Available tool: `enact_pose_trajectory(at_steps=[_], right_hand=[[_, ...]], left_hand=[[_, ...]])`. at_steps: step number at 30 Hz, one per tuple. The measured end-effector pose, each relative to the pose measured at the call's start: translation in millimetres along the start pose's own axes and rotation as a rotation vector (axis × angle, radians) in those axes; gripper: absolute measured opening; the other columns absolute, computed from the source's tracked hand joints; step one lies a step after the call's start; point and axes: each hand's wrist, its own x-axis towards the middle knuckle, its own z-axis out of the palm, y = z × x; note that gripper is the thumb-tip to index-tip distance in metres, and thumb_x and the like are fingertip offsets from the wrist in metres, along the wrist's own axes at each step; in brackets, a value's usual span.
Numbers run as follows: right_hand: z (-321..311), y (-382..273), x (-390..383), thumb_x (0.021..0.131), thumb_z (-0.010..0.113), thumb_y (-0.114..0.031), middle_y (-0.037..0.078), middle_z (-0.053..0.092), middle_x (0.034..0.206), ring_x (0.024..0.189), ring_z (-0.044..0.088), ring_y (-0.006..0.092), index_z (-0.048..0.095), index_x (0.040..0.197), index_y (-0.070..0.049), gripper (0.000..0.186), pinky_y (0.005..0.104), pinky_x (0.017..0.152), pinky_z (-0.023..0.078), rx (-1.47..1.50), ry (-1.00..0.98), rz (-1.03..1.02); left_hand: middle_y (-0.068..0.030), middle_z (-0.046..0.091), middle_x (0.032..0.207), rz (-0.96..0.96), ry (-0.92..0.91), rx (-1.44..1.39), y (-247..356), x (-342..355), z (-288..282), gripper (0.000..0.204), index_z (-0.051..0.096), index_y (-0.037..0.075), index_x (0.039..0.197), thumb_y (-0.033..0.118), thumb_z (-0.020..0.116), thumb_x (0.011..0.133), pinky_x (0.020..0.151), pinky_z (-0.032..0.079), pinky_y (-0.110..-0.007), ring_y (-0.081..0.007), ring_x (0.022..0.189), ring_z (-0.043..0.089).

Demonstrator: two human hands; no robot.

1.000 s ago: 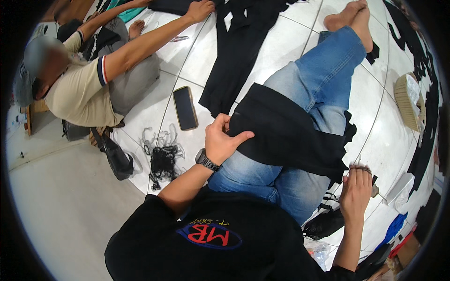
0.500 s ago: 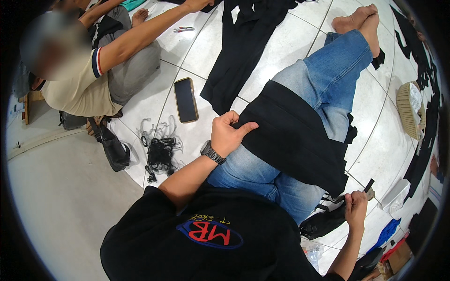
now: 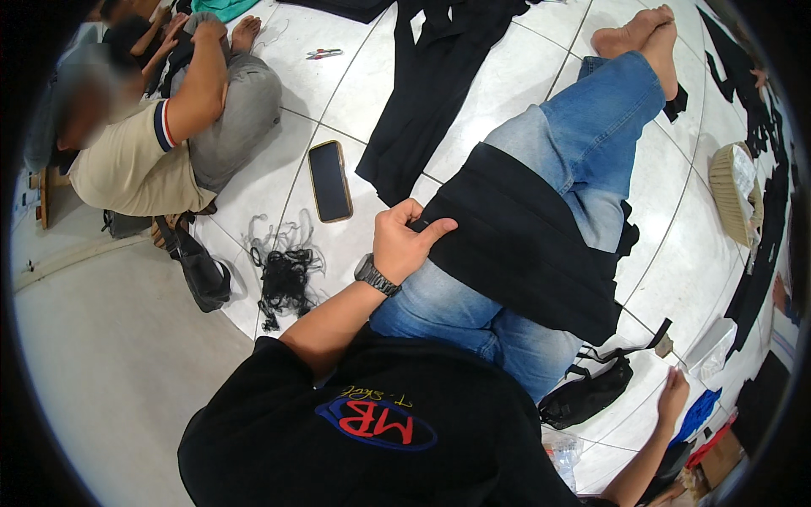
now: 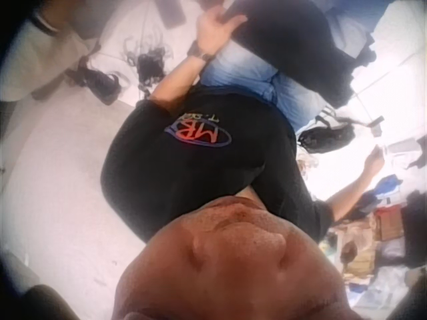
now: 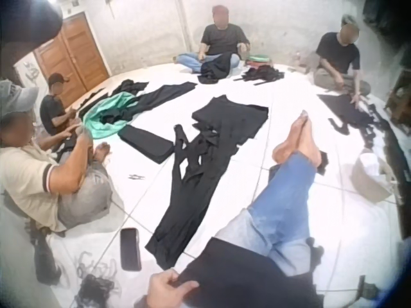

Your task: The person sits on the floor and uses scissors to cut strips from a black fabric garment. They repeatedly fold and trim the material, handling the fabric and scissors throughout the clip.

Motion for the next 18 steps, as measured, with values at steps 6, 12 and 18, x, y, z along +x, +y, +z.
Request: enact_pose_trajectory(at_steps=[6, 12, 18], right_hand=[[-1.7, 182.3, -24.8, 0.105, 0.046, -0.040, 0.024, 0.067, 0.083, 0.070, 0.062, 0.0344, 0.062, 0.084, 0.004, 0.051, 0.0412, 0.054, 0.046, 0.188, 0.483, 0.441], [-61.8, -161.8, -2.0, 0.107, 0.031, -0.041, 0.019, 0.050, 0.144, 0.140, 0.041, 0.0258, 0.049, 0.139, 0.005, 0.059, 0.0410, 0.121, 0.019, 1.336, 0.391, -0.049], [-62.9, -391.5, -46.0, 0.102, 0.041, -0.050, 0.015, 0.017, 0.165, 0.151, 0.021, 0.0252, 0.015, 0.154, 0.009, 0.083, 0.0367, 0.121, 0.017, 2.178, -0.517, -0.326]], left_hand=[[-0.0045, 0.054, 0.068, 0.012, -0.006, -0.063, 14.8, 7.9, -4.2, 0.041, 0.058, 0.001, 0.082, 0.028, 0.087, 0.077, 0.057, 0.042, -0.027, -0.0118, 0.063, 0.050], [-0.0148, 0.061, 0.113, 0.613, -0.061, 0.088, 101.6, 6.4, -5.2, 0.036, 0.068, 0.002, 0.100, 0.022, 0.084, 0.074, 0.094, 0.047, -0.043, -0.0338, 0.107, 0.059], [-0.0124, 0.061, 0.126, 0.713, -0.315, 0.023, 155.0, -9.4, 27.9, 0.043, 0.074, 0.008, 0.104, 0.021, 0.087, 0.065, 0.102, 0.044, -0.046, -0.0370, 0.125, 0.052]])
